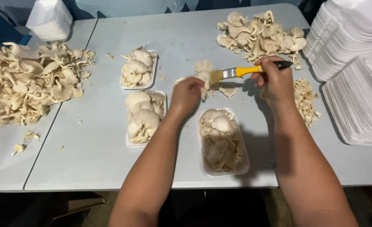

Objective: Cleaning oyster mushrooms with a brush and packing them into styrofoam trays

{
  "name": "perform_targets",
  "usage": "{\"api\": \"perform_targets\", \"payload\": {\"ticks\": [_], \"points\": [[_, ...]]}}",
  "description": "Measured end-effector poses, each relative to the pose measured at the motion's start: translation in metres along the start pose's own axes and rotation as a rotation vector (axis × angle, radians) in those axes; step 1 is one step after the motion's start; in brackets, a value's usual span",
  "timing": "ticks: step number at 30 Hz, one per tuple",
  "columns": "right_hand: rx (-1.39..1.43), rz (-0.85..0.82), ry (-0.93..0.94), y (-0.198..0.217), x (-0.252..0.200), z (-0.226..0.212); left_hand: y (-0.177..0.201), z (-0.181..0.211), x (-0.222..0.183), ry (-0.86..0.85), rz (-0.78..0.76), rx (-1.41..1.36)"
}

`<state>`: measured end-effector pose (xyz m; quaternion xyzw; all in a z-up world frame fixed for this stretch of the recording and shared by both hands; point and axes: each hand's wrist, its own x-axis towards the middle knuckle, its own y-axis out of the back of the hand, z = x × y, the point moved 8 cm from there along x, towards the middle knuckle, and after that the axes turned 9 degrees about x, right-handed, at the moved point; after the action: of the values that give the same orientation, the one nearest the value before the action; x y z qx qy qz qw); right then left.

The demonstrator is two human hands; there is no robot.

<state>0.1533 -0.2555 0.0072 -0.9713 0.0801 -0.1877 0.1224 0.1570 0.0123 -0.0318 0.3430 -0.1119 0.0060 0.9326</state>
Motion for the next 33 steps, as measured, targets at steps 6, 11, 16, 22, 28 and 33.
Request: {"api": "perform_targets", "payload": {"ticks": [6,11,16,22,28,33], "points": [[0.255,-0.111,-0.048,0.011,0.016,0.047,-0.004,-0.017,0.006,0.031,0.033,-0.694],[0.116,-0.051,-0.027,0.007,0.011,0.025,0.008,-0.011,0.003,-0.019,0.139,-0.499],[0.202,0.019,-0.018,0.024,0.019,0.035,0.015,-0.005,0.001,-0.063,0.191,-0.351],[0.151,0.044,-0.077,0.019,0.012,0.018,0.033,0.064,-0.037,-0.316,0.053,-0.426],[0.109,0.122,-0.073,0.023,0.014,0.014,-0.001,0.131,-0.097,-0.954,-0.211,-0.244],[0.067,0.092,-0.123,0.013,0.007,0.008,-0.056,0.129,-0.123,-0.998,-0.244,0.403]]}}
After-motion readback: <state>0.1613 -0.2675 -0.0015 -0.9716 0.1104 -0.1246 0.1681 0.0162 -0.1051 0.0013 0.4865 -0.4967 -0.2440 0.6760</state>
